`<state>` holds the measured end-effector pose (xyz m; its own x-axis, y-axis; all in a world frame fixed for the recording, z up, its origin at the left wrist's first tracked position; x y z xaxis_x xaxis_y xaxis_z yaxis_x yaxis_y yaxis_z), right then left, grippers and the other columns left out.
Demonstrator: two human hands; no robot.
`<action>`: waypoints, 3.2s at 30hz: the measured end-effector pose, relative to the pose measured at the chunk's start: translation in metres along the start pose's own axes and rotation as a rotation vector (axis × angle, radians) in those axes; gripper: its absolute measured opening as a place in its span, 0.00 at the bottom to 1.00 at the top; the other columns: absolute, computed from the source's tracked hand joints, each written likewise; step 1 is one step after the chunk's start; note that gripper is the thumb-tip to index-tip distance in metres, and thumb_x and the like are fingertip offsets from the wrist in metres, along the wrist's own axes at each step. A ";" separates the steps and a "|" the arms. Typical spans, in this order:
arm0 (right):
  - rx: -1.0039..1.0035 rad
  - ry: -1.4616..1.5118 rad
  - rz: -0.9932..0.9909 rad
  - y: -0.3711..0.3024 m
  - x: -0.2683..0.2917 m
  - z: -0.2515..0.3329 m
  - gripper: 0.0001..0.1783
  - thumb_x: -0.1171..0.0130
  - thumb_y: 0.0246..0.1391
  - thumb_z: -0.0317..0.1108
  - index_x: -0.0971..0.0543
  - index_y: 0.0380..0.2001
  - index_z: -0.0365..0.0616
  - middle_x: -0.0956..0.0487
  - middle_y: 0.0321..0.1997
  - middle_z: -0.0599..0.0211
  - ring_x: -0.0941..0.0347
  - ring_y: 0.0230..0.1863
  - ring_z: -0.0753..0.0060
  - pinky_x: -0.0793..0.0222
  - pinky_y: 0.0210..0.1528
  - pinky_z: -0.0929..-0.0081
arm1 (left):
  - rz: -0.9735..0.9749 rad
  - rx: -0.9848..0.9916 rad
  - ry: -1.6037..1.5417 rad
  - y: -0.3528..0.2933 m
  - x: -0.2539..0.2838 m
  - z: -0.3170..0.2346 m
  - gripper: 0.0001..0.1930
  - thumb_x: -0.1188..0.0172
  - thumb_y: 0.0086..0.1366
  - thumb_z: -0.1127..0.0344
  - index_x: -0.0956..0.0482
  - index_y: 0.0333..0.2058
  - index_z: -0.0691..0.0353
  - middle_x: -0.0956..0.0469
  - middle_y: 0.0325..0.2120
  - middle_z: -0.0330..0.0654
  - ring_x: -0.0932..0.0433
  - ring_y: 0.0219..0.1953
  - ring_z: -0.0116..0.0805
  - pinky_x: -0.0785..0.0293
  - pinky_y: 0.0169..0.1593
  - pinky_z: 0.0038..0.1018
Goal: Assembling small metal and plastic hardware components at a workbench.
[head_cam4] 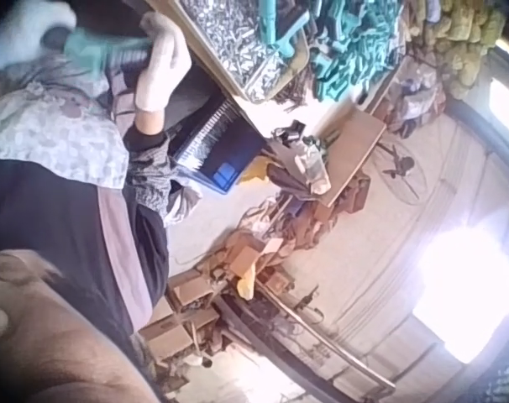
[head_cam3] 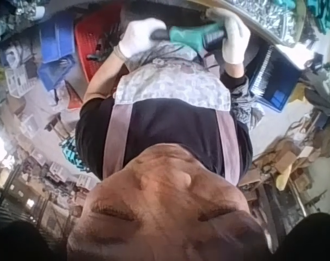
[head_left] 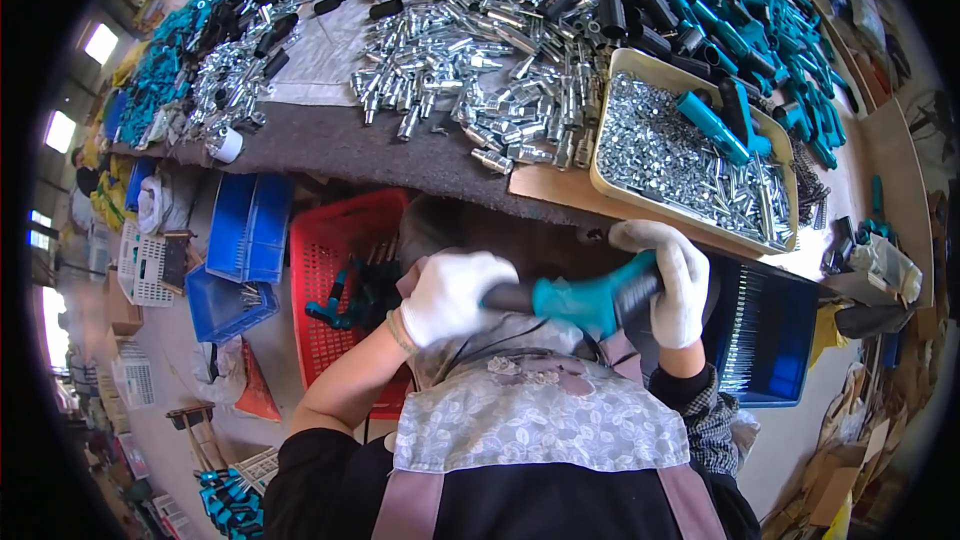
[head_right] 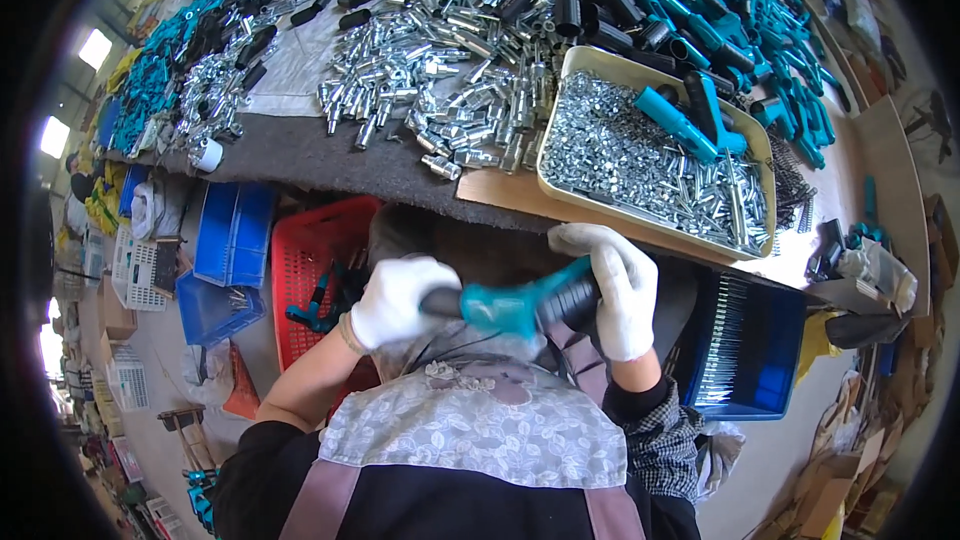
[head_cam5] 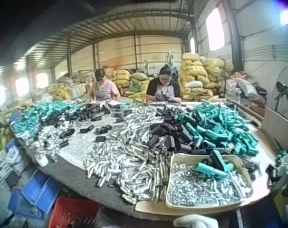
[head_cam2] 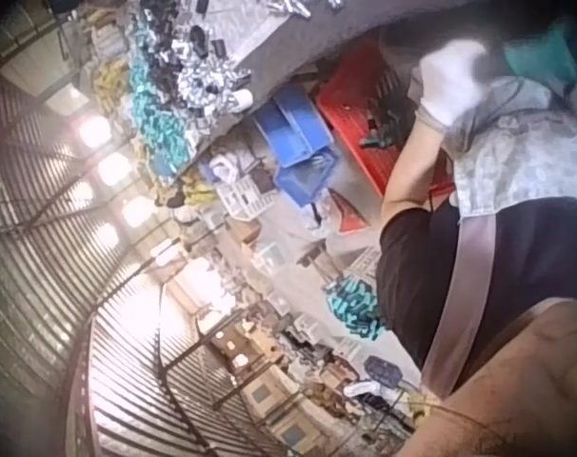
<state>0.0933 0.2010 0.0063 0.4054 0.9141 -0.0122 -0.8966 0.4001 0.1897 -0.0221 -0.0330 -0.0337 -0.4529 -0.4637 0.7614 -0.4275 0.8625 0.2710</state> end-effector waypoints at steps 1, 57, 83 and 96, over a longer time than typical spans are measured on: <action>0.109 -0.043 -0.001 -0.004 -0.003 0.005 0.23 0.52 0.65 0.41 0.21 0.45 0.28 0.20 0.51 0.50 0.24 0.55 0.59 0.33 0.61 0.66 | -0.218 0.116 -0.170 0.005 -0.002 0.005 0.17 0.28 0.48 0.67 0.18 0.38 0.61 0.18 0.27 0.46 0.17 0.32 0.44 0.22 0.38 0.35; 0.032 -0.413 0.390 -0.007 -0.064 -0.053 0.31 0.36 0.55 0.42 0.27 0.61 0.47 0.19 0.43 0.50 0.20 0.43 0.47 0.25 0.47 0.63 | -0.345 0.547 -1.142 0.025 0.031 0.025 0.24 0.40 0.64 0.71 0.31 0.57 0.72 0.23 0.42 0.47 0.18 0.43 0.37 0.19 0.47 0.29; -0.444 0.371 0.738 -0.015 -0.030 -0.041 0.26 0.38 0.61 0.51 0.21 0.48 0.36 0.23 0.28 0.71 0.29 0.26 0.83 0.34 0.30 0.81 | 0.087 0.108 -1.099 0.047 0.031 -0.029 0.36 0.26 0.54 0.56 0.27 0.57 0.71 0.23 0.53 0.54 0.21 0.52 0.41 0.25 0.55 0.34; -0.193 -0.265 0.580 -0.013 -0.022 -0.040 0.25 0.37 0.55 0.49 0.20 0.51 0.44 0.17 0.37 0.49 0.19 0.39 0.46 0.25 0.42 0.63 | 0.072 -0.154 -0.275 0.044 0.044 -0.034 0.12 0.35 0.54 0.77 0.19 0.39 0.62 0.21 0.38 0.47 0.20 0.41 0.47 0.23 0.43 0.33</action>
<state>0.0885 0.1781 -0.0349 -0.1448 0.9476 0.2849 -0.9884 -0.1248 -0.0871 -0.0340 -0.0084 0.0319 -0.6815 -0.4195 0.5997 -0.2728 0.9060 0.3237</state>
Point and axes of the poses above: each hand's wrist, its own y-axis towards the middle knuckle, its own x-axis out of the back of the hand, z = x × y, the point moved 3 cm from there along y, towards the middle knuckle
